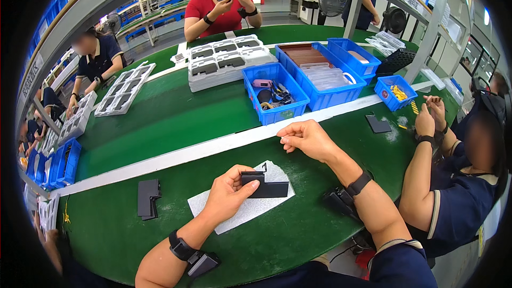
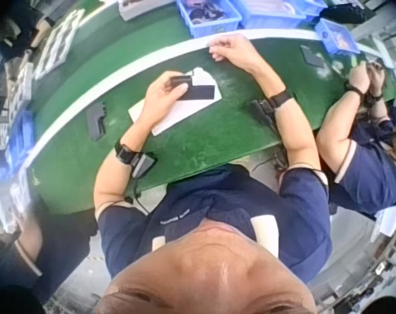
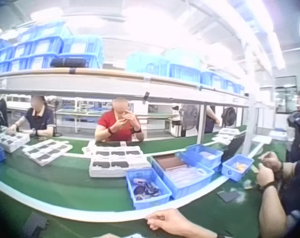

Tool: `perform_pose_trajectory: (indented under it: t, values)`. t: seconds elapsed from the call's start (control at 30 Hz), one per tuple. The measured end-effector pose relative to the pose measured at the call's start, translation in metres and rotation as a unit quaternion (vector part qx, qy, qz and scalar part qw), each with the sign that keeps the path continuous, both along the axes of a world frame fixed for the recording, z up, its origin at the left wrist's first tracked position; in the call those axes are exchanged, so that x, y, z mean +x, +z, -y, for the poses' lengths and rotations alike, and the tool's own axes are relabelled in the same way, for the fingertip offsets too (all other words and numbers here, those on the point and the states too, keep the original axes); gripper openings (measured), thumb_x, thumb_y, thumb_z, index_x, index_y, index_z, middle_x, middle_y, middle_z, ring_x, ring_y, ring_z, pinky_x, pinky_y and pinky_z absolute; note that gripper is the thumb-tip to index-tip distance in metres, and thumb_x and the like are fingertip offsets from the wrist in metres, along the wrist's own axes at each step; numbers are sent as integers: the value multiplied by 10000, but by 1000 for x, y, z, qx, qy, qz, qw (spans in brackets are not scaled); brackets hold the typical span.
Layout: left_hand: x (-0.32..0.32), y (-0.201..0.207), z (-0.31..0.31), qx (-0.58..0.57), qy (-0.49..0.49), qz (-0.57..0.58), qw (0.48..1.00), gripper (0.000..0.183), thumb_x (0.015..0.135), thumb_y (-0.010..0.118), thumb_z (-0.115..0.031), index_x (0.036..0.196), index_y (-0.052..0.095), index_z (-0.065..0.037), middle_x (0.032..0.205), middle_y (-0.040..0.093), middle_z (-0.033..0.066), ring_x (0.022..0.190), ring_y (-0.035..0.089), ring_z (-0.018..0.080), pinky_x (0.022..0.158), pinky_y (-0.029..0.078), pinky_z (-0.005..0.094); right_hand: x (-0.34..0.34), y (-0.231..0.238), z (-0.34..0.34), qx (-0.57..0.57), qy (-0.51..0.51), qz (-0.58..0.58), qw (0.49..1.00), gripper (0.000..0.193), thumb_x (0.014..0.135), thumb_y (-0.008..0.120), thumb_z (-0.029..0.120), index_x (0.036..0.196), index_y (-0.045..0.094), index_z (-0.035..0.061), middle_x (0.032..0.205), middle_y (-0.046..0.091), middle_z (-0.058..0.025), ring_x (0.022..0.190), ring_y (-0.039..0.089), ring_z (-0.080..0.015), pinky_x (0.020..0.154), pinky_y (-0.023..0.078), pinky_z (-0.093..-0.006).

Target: Assembling small black plastic components on an industrial production line conveyor belt.

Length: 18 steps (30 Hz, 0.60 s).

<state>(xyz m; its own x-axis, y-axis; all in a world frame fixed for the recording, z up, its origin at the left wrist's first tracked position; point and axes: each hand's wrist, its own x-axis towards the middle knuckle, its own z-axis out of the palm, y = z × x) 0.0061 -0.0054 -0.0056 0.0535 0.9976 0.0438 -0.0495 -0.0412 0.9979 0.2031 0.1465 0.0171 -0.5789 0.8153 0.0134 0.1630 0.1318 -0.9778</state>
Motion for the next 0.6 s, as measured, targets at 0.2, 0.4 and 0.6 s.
perform_pose_trajectory:
  t: [0.2,0.4,0.6]
  values:
    - [0,1,-1,2,-3,13,1000,200,855,615,-60,1035,541,-15,937,611,23,835,574,62,770,474,221,1,1,-2,1,-8,3,1000,131,829,595,-14,940,623,-77,806,637,-95,702,625,-139,628,540,-257]
    - [0,0,-1,2,-10,20,1000,194,856,616,-62,1027,535,-22,940,603,17,845,569,60,775,467,220,2,-2,-4,19,-31,16,999,70,817,607,-6,867,636,-46,762,635,-65,677,614,-113,616,526,-239]
    - [0,-2,-1,1,-14,31,999,186,860,611,-63,1025,534,-25,937,600,12,848,567,58,772,468,219,3,-9,-8,98,-55,19,994,55,815,620,12,841,640,-32,758,636,-55,695,600,-94,637,509,-231]
